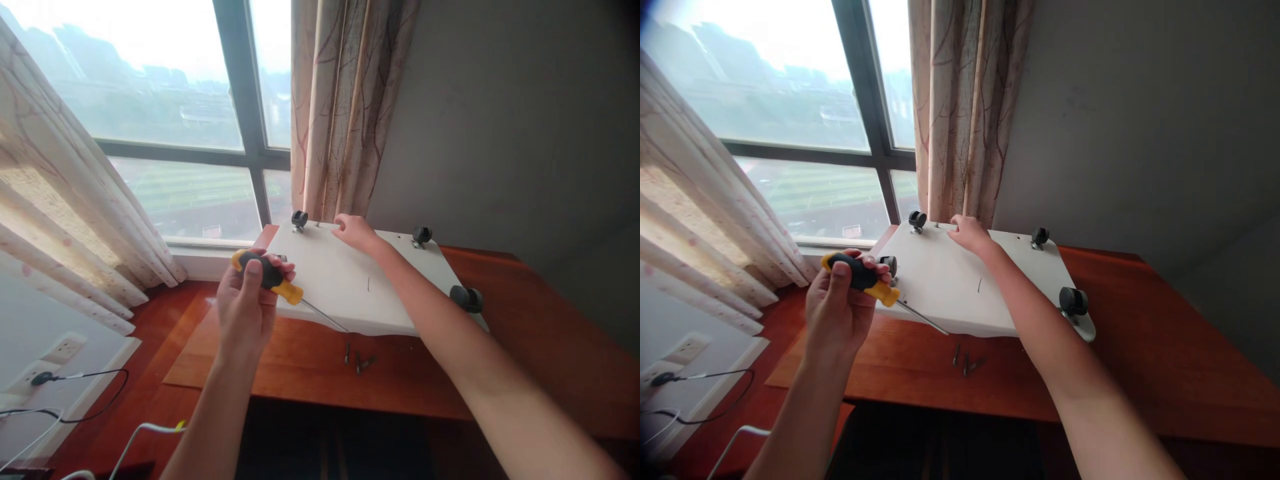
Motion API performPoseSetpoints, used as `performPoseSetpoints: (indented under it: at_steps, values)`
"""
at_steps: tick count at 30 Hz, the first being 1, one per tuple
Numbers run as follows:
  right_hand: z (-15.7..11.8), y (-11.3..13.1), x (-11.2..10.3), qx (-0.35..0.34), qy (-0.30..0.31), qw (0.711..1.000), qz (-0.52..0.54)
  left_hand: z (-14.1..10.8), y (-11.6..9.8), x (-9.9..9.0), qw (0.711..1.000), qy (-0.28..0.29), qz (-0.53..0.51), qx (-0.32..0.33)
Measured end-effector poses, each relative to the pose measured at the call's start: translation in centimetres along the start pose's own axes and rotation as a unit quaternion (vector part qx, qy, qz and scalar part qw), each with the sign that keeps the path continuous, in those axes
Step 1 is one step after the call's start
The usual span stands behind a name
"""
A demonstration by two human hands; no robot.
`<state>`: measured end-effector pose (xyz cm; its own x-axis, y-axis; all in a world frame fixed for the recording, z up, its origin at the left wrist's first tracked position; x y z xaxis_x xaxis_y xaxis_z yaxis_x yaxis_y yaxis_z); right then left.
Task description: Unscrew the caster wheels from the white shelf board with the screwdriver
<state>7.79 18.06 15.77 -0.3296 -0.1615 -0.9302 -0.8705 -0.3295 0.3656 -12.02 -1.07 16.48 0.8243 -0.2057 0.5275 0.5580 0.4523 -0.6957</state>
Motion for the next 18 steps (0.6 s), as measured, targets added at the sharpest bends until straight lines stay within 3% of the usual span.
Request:
performPoseSetpoints:
  at_steps: [3,7,13,18]
  values:
    - [3.5,1.1,1.5,0.014,0.005,1.0,-0.014,-1.2,1.1,-0.7,1.0,-0.013,-0.018,-0.022]
    - [6.1,2.1,2.7,0.034,0.013,0.998,-0.05,-2.4,2.0,-1.6,0.998,-0.039,-0.039,-0.03]
    - [7.5,2.9,3.1,0.018,0.039,0.994,-0.1,-4.2,2.7,-2.2,0.994,-0.077,-0.064,-0.042]
    - [7.7,4.1,1.5,-0.044,0.033,0.993,-0.105,-4.7,2.9,-2.1,0.994,-0.069,-0.065,-0.05]
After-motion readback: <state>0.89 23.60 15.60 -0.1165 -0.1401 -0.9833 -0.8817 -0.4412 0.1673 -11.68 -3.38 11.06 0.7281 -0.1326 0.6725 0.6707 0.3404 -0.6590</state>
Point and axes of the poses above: each hand's wrist, its own z-axis towards the middle knuckle, its own x-axis out of the palm, y = z × x, the point moved 7 cm from there along z, towards the middle knuckle, and after that the axes turned 15 degrees about y, right-handed, at the moved point
